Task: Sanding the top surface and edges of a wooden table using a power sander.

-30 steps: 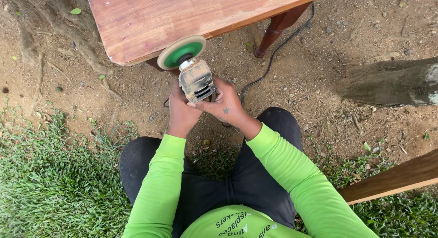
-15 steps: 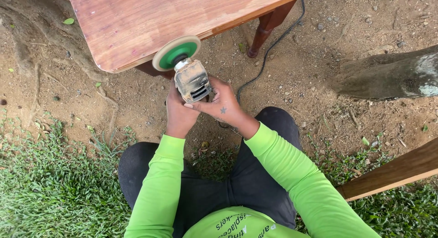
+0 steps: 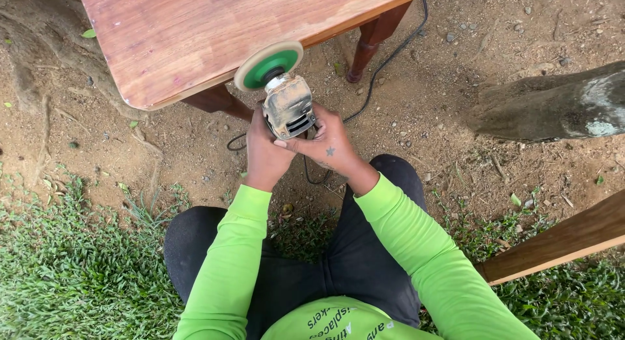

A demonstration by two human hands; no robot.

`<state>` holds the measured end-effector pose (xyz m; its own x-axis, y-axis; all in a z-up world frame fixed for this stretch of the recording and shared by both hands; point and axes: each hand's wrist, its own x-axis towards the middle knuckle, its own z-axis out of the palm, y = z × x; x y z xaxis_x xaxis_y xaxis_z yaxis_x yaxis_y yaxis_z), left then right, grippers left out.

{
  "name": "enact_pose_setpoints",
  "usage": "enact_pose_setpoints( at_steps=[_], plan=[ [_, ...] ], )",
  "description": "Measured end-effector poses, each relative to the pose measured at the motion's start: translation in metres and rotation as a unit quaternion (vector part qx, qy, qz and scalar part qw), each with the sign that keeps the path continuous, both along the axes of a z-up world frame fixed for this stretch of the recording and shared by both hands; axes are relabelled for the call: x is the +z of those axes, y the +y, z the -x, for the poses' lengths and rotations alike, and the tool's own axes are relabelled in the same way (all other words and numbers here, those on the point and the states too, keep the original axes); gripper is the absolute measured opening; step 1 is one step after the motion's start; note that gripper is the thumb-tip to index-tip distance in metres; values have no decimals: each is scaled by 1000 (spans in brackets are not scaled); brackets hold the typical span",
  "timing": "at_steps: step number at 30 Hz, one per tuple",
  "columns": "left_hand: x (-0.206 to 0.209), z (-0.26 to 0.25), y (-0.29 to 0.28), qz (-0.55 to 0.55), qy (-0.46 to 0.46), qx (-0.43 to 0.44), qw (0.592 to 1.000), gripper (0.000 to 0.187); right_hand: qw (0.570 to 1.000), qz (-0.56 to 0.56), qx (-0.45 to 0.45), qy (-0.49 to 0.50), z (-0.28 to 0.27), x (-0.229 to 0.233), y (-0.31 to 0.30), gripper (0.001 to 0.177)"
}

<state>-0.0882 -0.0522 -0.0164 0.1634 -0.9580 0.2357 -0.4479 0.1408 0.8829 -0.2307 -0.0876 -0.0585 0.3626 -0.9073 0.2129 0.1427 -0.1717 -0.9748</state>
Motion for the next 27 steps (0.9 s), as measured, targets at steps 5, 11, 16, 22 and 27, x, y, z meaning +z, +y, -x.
enact_pose_setpoints(
  at_steps=[5, 11, 16, 22, 27],
  plan=[
    [-5, 22, -16, 14, -18, -8, 1000, 51, 998, -34, 5, -62, 23, 0, -10, 67],
    [-6, 19, -10, -14, 14, -5, 1000, 53, 999, -7, 3, -40, 21, 5, -7, 67],
    [3, 2, 8, 4, 15, 8, 1000, 59, 999, 13, 29, -36, -1, 9, -1, 71],
    [7, -3, 13, 8, -18, 37, 999, 62, 999, 33, 35, 7, -6, 13, 1, 70],
    [4, 19, -5, -7, 8, 9, 1000, 53, 1000, 1, 10, -12, 18, 4, -9, 68]
  ],
)
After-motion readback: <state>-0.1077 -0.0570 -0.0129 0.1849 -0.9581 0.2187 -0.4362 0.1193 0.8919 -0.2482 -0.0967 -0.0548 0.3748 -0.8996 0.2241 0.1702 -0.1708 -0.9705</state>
